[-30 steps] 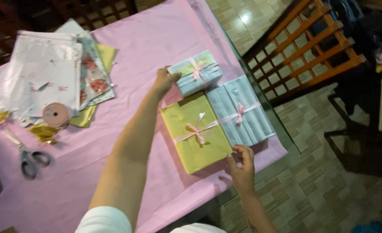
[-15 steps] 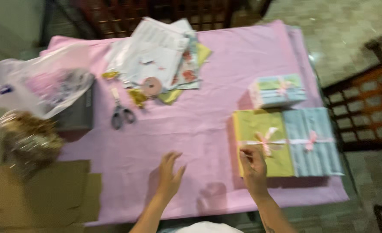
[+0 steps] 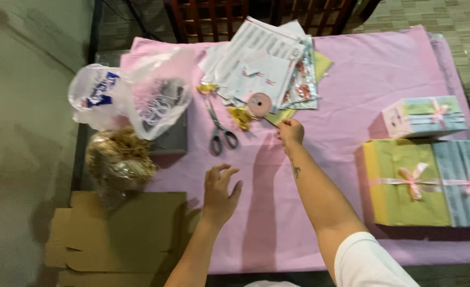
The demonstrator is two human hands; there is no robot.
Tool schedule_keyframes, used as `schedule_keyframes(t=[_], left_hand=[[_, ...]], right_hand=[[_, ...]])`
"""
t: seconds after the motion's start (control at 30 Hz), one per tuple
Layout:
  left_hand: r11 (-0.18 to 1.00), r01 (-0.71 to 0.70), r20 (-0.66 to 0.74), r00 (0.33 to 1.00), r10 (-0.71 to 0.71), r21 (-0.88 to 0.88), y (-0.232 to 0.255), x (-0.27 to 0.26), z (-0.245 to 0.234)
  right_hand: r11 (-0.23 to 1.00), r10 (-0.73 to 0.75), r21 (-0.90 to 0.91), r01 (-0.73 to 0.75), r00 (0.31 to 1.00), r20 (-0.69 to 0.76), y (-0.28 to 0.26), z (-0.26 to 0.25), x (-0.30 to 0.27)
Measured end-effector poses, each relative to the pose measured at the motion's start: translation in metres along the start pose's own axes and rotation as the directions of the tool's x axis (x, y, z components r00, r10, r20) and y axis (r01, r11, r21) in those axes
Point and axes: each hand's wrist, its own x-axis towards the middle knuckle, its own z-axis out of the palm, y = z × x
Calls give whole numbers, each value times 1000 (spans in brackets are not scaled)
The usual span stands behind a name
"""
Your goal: The person wraps small boxes as gifts. They apply tape around a small box, cut pink ribbon with scissors, and tie the ribbon into a bow on the box. They then place a larger black box on white wrapping paper, add floral wrapping paper, and begin cutting ribbon for the next gift.
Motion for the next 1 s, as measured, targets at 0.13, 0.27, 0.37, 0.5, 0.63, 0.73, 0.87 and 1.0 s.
schedule_keyframes(t=[0.13,0.27,0.37,0.5,0.63,0.73,0.87,1.0], left_hand=[[997,-57,92,994,52,49,-14,30,-26],[996,-80,113,991,76,30,-33,47,-38],[998,-63,150,987,61,9,-43,56,-33],[997,-72,179,981,76,-29,-55,79,-19],[992,-119,190,976,109,40,-63,114,4],[976,-192,219,961,167,101,-61,147,34],[948,-254,290,937,193,189,-51,189,82],[913,-280,415,899,140,298,-39,224,131]], right_hand=[[913,-336,-285,292,935,-116,0,17,12],[833,-417,-460,308,896,-156,-15,14,32],[874,-333,-432,221,921,-204,-23,11,54],[799,-381,-582,150,875,-298,-29,9,82],[629,-484,-776,48,805,-343,-45,-2,95],[578,-339,-814,-60,890,-306,-58,-13,89],[558,-230,-826,-83,940,-251,-65,-14,84],[507,-423,-862,24,878,-225,-56,-22,99]])
